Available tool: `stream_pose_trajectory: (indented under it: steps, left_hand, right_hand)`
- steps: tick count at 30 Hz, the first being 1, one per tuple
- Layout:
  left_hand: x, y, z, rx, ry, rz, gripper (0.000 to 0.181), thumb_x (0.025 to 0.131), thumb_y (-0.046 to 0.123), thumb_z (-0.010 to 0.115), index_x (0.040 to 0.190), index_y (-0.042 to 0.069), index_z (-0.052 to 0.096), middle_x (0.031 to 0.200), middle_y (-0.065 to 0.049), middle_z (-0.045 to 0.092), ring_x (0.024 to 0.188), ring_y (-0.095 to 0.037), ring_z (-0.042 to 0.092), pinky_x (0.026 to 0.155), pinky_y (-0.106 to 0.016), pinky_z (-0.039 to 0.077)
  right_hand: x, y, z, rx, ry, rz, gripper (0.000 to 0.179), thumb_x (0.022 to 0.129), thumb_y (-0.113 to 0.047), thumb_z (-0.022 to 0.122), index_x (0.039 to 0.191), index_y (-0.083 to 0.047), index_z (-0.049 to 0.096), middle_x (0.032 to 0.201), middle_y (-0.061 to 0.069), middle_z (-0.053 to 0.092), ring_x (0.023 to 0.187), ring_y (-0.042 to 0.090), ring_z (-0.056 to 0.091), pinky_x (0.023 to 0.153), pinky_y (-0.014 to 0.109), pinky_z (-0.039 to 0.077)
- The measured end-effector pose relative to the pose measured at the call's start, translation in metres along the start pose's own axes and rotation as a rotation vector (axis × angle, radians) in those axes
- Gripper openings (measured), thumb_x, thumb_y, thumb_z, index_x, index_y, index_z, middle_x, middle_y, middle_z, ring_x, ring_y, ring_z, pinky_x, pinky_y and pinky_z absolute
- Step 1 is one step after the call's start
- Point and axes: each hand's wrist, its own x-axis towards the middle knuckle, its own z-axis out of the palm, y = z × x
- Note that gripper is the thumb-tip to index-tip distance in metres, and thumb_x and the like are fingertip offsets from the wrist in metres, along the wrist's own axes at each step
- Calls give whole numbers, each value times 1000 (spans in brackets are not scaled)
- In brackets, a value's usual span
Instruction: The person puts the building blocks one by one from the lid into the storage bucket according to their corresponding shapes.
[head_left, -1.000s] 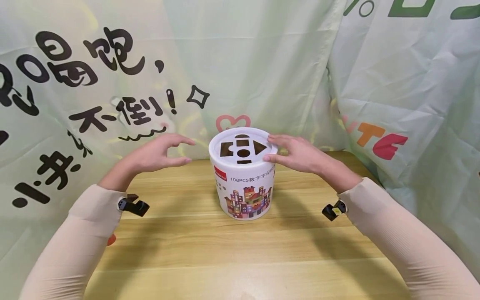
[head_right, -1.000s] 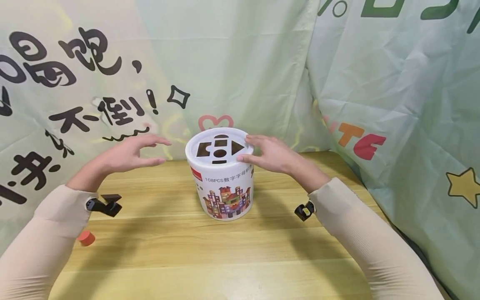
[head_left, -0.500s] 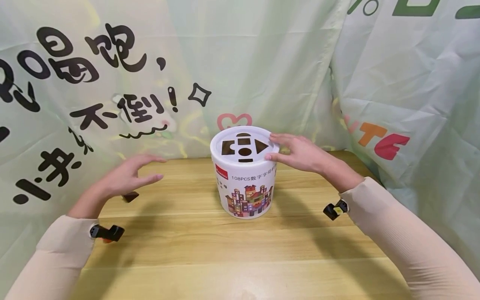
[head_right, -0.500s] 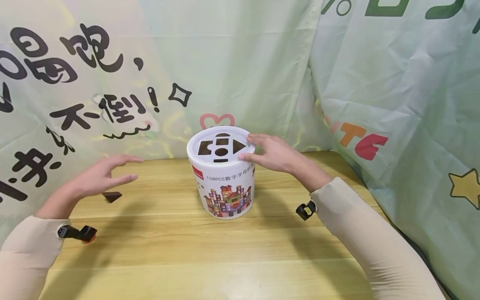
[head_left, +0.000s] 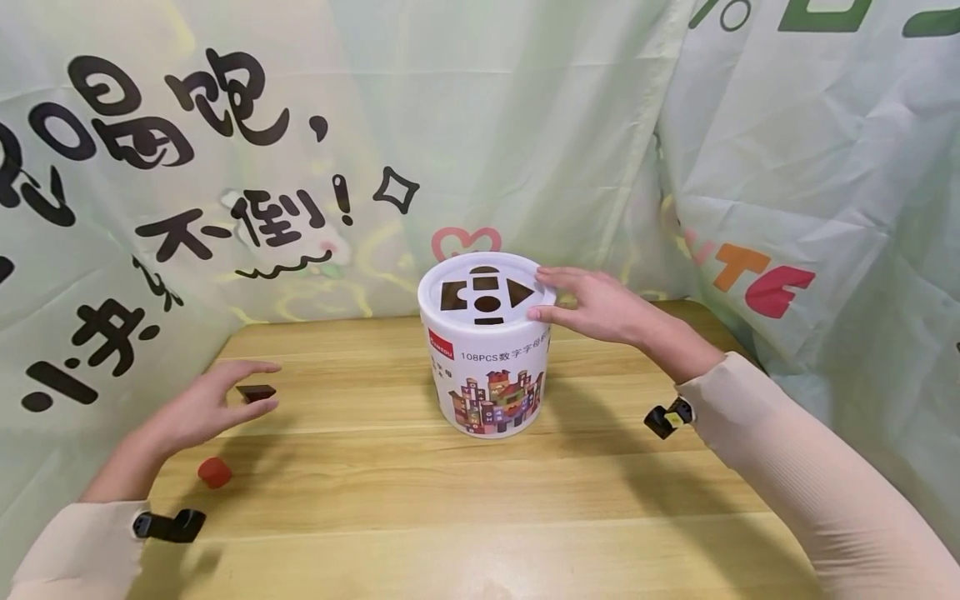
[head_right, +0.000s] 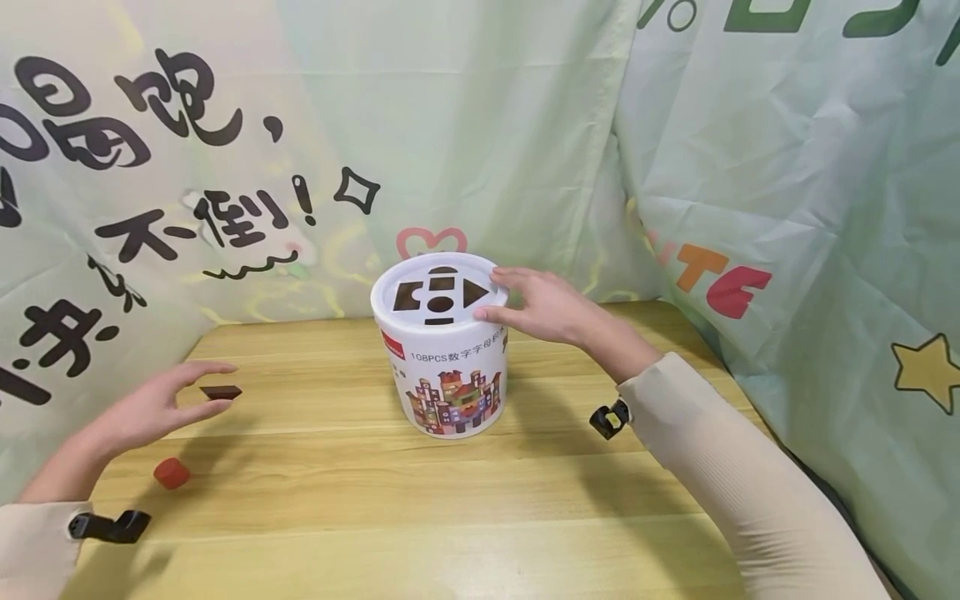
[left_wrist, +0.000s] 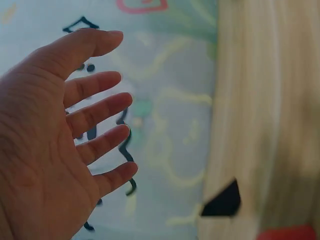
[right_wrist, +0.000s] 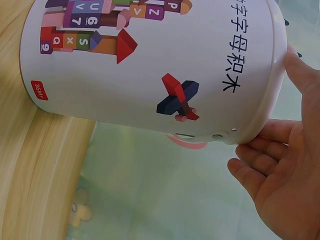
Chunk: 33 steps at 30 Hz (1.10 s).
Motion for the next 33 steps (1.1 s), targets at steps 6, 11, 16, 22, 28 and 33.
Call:
stream_pose_trajectory:
  steps: [6,11,16,22,28,33]
  left_hand:
    - [-25,-21,9,-23,29,-52,51,90,31,72,133,7,56,131,-15,57,120,-37,47,95,-43,38]
    - [-45,-37,14,-71,26,-119,59,89,29,73,137,2,51,137,-26,49,120,-48,44,90,-63,38]
    - [-60,-51,20,-76,21,-167,64,87,29,75,139,2,50,136,-25,50,118,-45,46,90,-45,43]
    - [-73,-66,31,-116,17,-179,58,87,23,76,136,2,53,131,-23,55,113,-27,53,83,-15,46]
    - [-83,-75,39,-194,-2,-161,47,89,16,73,130,-3,57,122,-26,61,100,-4,62,81,-14,48]
    - [-85,-76,43,-163,-3,-164,39,88,19,75,121,0,65,111,-18,69,92,2,61,75,-15,49]
  right_hand:
    - [0,-1,-1,-6,1,-6,82,90,-64,56,148,-8,42,153,11,37,141,34,31,112,55,26]
    - [1,-1,-1,-19,11,-31,80,91,-62,56,147,-6,44,152,12,39,140,34,32,113,54,26]
    - [0,-1,-1,-21,8,-31,80,91,-62,56,147,-6,45,152,12,39,141,34,32,112,55,26]
    - [-1,0,0,-14,4,-21,81,91,-63,55,147,-6,44,153,11,38,141,34,31,112,56,25]
    - [-1,0,1,-7,7,-21,81,91,-63,56,147,-6,44,153,11,38,141,34,32,112,56,26]
    - [-2,-1,1,-2,4,-16,81,90,-63,56,147,-6,44,153,11,38,141,34,32,112,56,26]
